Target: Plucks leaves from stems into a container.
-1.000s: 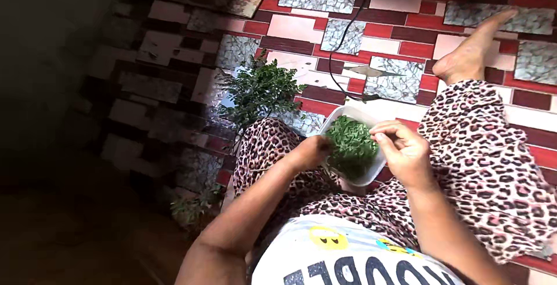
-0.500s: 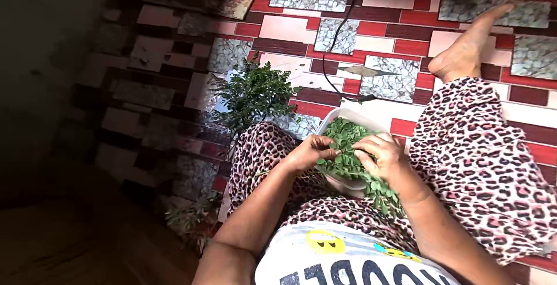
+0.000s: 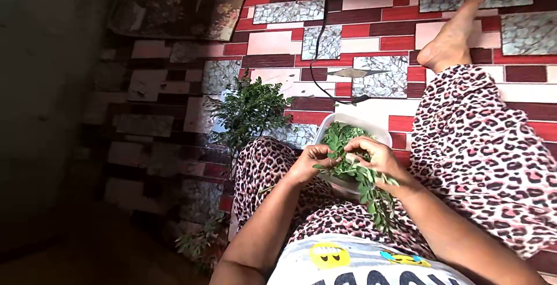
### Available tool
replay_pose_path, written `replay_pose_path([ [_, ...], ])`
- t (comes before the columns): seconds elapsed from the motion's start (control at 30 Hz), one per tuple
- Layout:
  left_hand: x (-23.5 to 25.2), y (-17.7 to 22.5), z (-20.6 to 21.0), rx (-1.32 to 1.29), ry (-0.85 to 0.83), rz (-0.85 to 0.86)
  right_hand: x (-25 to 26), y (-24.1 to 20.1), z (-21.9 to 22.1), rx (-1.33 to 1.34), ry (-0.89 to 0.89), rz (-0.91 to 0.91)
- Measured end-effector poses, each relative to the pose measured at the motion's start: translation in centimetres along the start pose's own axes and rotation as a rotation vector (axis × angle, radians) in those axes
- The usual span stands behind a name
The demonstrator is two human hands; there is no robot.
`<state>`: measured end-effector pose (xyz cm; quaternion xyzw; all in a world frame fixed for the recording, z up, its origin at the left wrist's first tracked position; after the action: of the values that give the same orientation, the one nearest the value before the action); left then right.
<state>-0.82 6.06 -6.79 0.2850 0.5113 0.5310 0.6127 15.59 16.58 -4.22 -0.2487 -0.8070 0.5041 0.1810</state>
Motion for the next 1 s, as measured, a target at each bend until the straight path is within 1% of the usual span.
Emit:
replay_pose_path([
  [0.03, 0.1, -0.1, 0.0, 0.004, -0.006, 0.002, -0.1, 0.5, 0.1, 0.054, -0.03, 0.048],
  [0.13, 0.1, -0.4, -0.1, 0.031, 0.005, 0.008, -0.2, 1.6, 0.4, 0.165, -0.045, 0.041],
  [0.27, 0.3, -0.6, -0.1, 0.075, -0.033, 0.046, 0.1, 1.8, 0.4, 0.21, 0.045, 0.038],
  [0.33, 0.3, -0.6, 0.1, 0.086, -0.035, 0.054, 0.3, 1.9, -0.1, 0.167, 0.063, 0.089],
  [0.4, 0.3, -0.6, 0.4, 0.122, -0.011, 0.051, 0.9, 1.8, -1.2, -0.008, 0.05, 0.089],
  [0.43, 0.4, -0.5, 0.5, 0.152, 0.002, 0.057, 1.1, 1.4, -1.9, -0.083, 0.049, 0.061],
  [0.5, 0.4, -0.4, 0.6, 0.222, 0.035, 0.055, 1.3, -0.5, -3.8, -0.154, 0.135, -0.057],
  [0.57, 0.3, -0.4, 0.7, 0.302, 0.057, 0.054, 0.9, -3.9, -5.0, -0.009, 0.218, -0.209],
  [0.6, 0.3, -0.4, 0.8, 0.332, 0.064, 0.055, 0.6, -5.0, -4.8, 0.085, 0.2, -0.247],
  [0.63, 0.4, -0.4, 0.9, 0.354, 0.071, 0.064, 0.4, -5.4, -4.1, 0.128, 0.154, -0.225],
  [0.67, 0.4, -0.4, 1.0, 0.367, 0.08, 0.076, 0.1, -4.9, -2.9, 0.104, 0.099, -0.161],
  [0.73, 0.4, -0.4, 1.2, 0.375, 0.096, 0.107, -0.2, -3.0, -0.5, -0.115, 0.026, -0.009],
  [0.77, 0.4, -0.3, 1.2, 0.379, 0.099, 0.12, -0.2, -2.1, 0.4, -0.206, 0.009, 0.029],
  [0.83, 0.3, -0.3, 1.2, 0.389, 0.089, 0.123, -0.3, -0.9, 1.5, -0.272, 0.006, 0.036],
  [1.0, 0.4, -0.2, 1.2, 0.4, 0.092, 0.154, 0.0, -0.2, 2.0, -0.214, 0.084, 0.01],
])
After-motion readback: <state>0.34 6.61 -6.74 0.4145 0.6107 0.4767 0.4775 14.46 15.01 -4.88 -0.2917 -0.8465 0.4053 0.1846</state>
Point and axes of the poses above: each hand's wrist, its own x-axis towards the middle knuckle, its own z-axis out of the palm, y = z × x, the point moved 3 cm from there along x, towards the middle knuckle, and after that the axes turned 5 degrees about -x, right-handed, at the moved point
